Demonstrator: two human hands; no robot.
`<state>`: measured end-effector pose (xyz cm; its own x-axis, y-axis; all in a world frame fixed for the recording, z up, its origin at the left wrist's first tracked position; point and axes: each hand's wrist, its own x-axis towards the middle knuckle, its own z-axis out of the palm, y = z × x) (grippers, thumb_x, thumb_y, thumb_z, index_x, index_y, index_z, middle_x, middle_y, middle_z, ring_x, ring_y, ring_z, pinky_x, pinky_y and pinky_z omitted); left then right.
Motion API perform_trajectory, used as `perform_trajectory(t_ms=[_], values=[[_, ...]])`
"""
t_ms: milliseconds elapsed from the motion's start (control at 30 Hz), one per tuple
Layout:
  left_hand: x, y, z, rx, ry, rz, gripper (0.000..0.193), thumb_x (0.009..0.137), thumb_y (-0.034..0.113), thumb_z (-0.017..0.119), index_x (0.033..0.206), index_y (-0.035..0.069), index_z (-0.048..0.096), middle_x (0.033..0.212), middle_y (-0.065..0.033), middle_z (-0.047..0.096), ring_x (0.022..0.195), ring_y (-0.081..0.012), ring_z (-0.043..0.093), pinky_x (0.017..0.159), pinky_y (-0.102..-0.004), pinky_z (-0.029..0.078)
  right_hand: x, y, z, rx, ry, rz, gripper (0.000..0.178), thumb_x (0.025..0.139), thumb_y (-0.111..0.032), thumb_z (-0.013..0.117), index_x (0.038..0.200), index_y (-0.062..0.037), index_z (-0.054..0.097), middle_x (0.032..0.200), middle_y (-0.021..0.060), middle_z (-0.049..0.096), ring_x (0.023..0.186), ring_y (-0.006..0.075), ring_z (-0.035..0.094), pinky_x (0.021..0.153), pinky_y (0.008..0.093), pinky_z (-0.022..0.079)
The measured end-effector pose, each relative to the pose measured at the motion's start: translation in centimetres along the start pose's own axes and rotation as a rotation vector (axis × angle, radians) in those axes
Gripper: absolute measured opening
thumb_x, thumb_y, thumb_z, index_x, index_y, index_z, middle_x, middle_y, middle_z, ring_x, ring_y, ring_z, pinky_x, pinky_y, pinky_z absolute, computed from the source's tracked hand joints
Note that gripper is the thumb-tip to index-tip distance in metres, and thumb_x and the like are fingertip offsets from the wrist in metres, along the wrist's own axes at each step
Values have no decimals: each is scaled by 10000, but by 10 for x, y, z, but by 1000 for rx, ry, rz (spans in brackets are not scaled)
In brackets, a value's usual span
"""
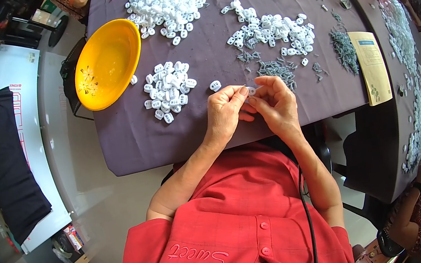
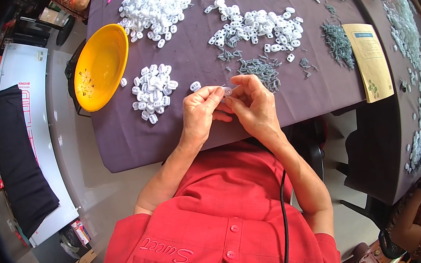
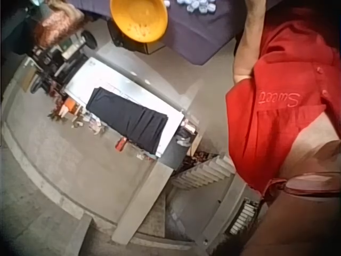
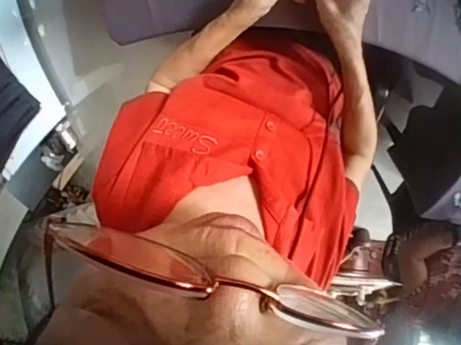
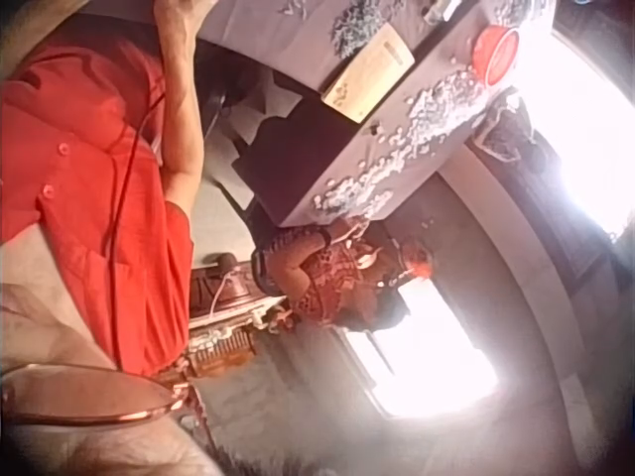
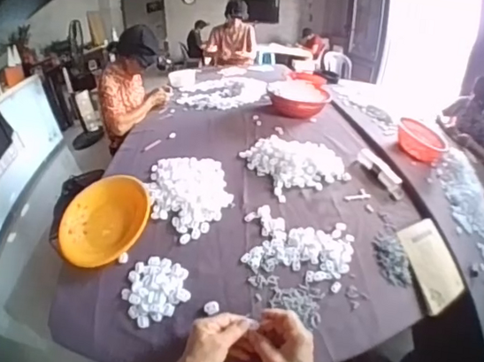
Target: The person assembles plastic components by inserting small grey pins into white plastic pieces by hand.
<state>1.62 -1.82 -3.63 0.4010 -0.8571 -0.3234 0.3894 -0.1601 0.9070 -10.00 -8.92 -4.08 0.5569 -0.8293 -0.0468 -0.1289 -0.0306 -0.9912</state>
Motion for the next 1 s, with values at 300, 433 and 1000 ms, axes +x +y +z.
perform_trajectory(t_ms=[300, 433, 1000], values=[[1, -1, -5, -10, -32, -12, 239, 936, 176, 500, 949, -32, 617, 777, -89, 635, 636, -146, 633, 510, -251, 548, 2, -6, -2, -37, -41, 40, 304, 767, -1, 649, 1044, 5, 524, 749, 61, 638, 656, 85, 587, 610, 226, 475], [1, -1, -6, -21, -35, -22, 245, 937, 181, 498, 945, -34, 614, 778, -94, 632, 642, -150, 635, 517, -257, 553, 2, -4, -3, -88, -51, 42, 300, 769, -6, 650, 1042, 2, 528, 759, 65, 648, 664, 86, 590, 615, 230, 476], [3, -4, -7, -15, 4, -12, 223, 924, 164, 525, 951, -41, 609, 800, -85, 627, 641, -150, 639, 533, -267, 566, 0, -2, 0, -26, -25, 48, 270, 807, 23, 611, 1061, -16, 532, 814, 42, 625, 738, 76, 572, 665, 209, 457]])
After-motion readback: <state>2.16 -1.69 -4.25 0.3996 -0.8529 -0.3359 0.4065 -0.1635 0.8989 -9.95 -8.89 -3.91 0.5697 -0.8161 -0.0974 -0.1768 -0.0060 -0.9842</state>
